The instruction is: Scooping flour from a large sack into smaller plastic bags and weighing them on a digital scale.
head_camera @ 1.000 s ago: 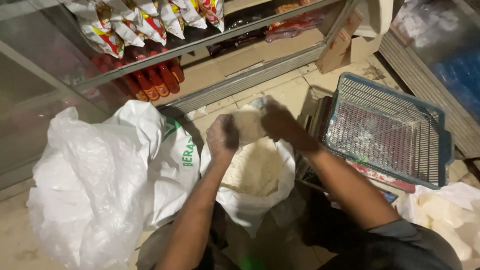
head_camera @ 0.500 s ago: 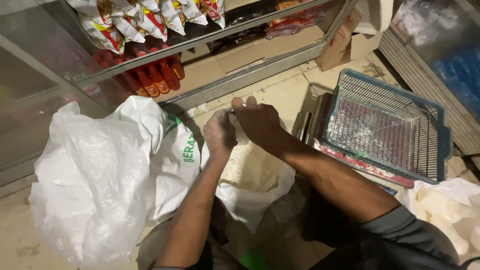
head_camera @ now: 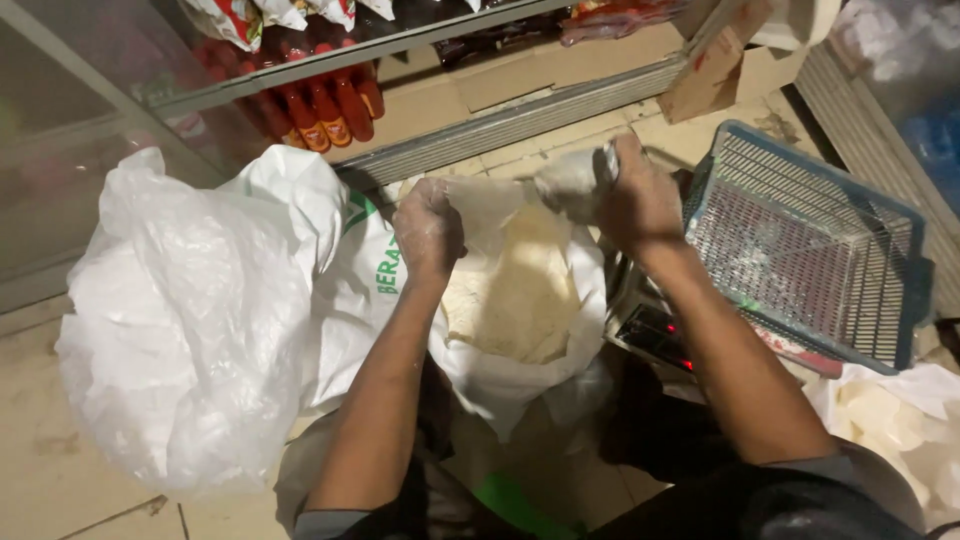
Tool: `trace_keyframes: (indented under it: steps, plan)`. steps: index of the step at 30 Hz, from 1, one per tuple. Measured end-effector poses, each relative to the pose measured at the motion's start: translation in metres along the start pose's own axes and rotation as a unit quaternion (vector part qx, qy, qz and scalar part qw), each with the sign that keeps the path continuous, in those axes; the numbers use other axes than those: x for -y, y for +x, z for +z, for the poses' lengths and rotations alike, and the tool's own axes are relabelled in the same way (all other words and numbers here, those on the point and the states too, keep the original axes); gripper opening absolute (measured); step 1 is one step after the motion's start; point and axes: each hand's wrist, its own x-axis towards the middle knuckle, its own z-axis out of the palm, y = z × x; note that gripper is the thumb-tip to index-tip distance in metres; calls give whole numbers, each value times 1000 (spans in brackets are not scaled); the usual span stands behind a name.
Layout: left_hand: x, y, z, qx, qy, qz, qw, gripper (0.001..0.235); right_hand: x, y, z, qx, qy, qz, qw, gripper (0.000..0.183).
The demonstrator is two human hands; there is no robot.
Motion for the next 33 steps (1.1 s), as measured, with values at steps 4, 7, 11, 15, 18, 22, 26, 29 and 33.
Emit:
trace_keyframes:
  steps: [4,7,11,15,18,22,26,29,33]
  plan:
    - [3,7,1,-4,4,-6,1000,31,-40,-33,77,-27,-4,-63,998,70]
    - [5,8,2,-3,4,-9,1000,30,-33,-51,103,111,41,-77,990,74]
    - [-10,-3,-3,2,1,-19,1000,32,-123,-52,238,222,-264,-79,935,44]
    - [-5,5,0,-3,-8,-24,1000,29,-123,-75,245,290,-178,-42,939,49]
    - [5,12,3,11,-13,-9,1000,29,-119,-90,265,295,-128,-29,946,47]
    - [-4,0,-2,-3,-14,-5,1000,29,-74,-92,222,282,-40,-4,959,48]
    - [7,12,4,-2,-9,1,1000,29,-24,-92,148,225,-86,0,971,39]
    - [7,11,6,-6,-4,16,1000,28,-43,-103,188,264,-59,2,963,42]
    - [-1,4,4,-6,-6,-9,1000,30,-9,-119,164,349,-133,-65,925,44]
